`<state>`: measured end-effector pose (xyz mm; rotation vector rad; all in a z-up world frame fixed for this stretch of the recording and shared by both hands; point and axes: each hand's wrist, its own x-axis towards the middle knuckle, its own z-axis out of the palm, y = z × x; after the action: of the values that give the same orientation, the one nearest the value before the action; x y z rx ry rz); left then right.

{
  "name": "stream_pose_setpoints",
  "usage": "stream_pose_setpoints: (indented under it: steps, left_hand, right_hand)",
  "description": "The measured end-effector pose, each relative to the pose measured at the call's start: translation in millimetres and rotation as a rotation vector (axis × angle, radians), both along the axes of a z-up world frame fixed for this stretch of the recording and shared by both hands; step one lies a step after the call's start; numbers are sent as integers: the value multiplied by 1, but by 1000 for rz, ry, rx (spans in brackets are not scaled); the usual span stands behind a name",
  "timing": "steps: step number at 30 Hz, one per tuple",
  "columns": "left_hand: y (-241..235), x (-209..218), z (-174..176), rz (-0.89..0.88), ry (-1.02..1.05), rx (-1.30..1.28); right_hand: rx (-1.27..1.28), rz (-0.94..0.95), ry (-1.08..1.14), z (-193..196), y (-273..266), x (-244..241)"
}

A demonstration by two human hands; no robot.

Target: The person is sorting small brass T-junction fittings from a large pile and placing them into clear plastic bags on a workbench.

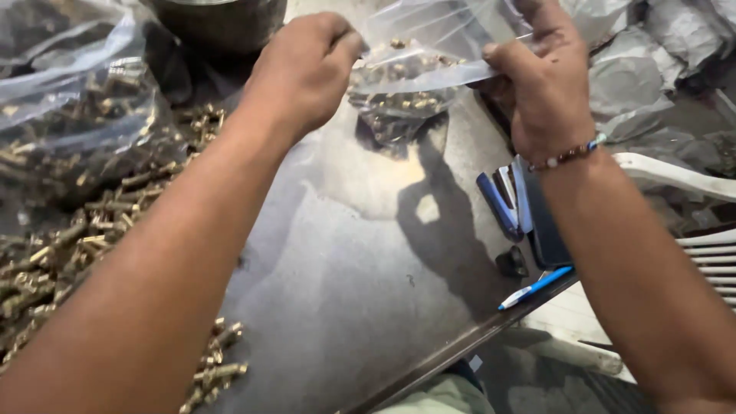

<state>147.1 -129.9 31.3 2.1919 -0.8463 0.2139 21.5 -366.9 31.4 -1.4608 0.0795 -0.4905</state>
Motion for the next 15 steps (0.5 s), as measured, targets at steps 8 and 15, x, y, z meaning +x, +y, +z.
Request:
stream_pose_setpoints:
  steps: [8,15]
  left_hand:
    - [105,-79,21,-137,199,34]
    - [267,-2,38,405,117,288]
  right_hand:
    - [-399,-197,-253,-59,65,-75]
    - [-439,-81,-130,-72,140,-103]
